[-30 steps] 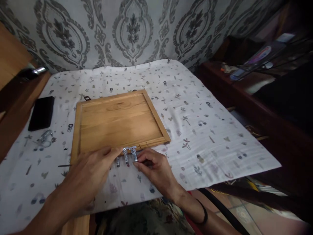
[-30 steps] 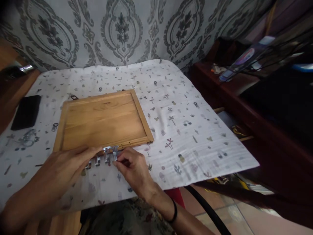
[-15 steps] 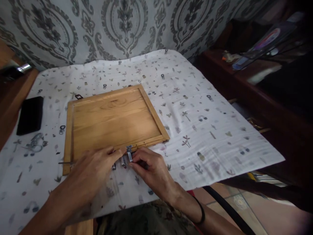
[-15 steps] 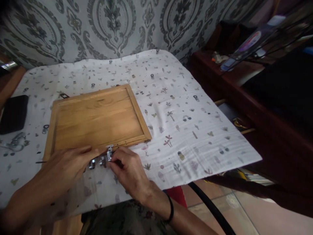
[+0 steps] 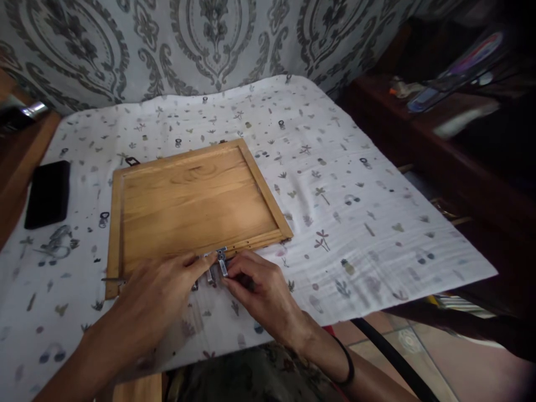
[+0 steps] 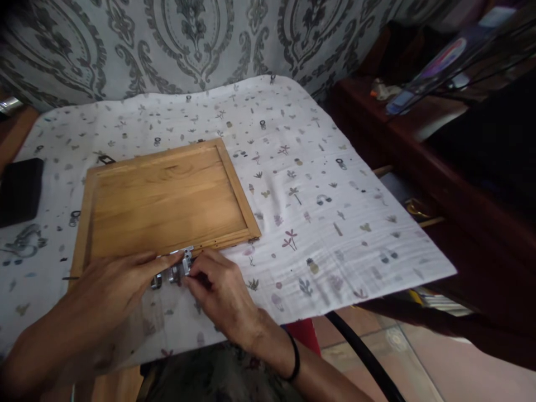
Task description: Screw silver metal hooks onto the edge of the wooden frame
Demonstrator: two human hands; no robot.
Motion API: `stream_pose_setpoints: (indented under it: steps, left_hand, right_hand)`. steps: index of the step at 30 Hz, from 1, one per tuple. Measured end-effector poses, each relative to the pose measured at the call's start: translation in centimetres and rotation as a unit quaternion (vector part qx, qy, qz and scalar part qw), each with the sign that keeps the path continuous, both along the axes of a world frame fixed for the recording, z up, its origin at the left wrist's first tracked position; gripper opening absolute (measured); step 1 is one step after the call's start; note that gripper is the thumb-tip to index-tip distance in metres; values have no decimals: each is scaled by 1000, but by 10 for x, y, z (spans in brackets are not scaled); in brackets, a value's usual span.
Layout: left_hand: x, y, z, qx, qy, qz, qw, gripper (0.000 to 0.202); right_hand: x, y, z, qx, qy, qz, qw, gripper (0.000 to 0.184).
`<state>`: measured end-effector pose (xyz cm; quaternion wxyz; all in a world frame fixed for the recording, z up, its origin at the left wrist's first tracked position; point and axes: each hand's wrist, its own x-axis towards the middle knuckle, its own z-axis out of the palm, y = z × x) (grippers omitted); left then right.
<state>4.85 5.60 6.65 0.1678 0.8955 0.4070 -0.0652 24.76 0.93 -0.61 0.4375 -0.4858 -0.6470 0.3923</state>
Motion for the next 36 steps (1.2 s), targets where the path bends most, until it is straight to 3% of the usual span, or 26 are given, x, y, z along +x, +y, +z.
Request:
stream_pose_setpoints:
  steps: [8,13,18,23,30,36]
  left_hand:
    - [-3,-2,-6,15,-7,4,1000,63]
    - [-9,-4,-8,23,0,-11,1000,59]
    - [-6,-3,-6,27,16,-2,1000,59]
    - [-6,-4,-7,19,22,5,1000,57]
    - [-8,-6,-13,33,-15,2,999,61]
    - [-7,-6,-12,23,27,-8,999,62]
  right_hand:
    - [5,-1,8,41,0,2,999,13]
    - [16,1,18,78,-103,6,992,16]
    - [22,7,14,168,-271,24,947,31]
    - [21,11,10,194,-372,37,907,40]
    - [20,9,13,202,-411,52,888,34]
    - [24,9,7,237,-363,81,897,39]
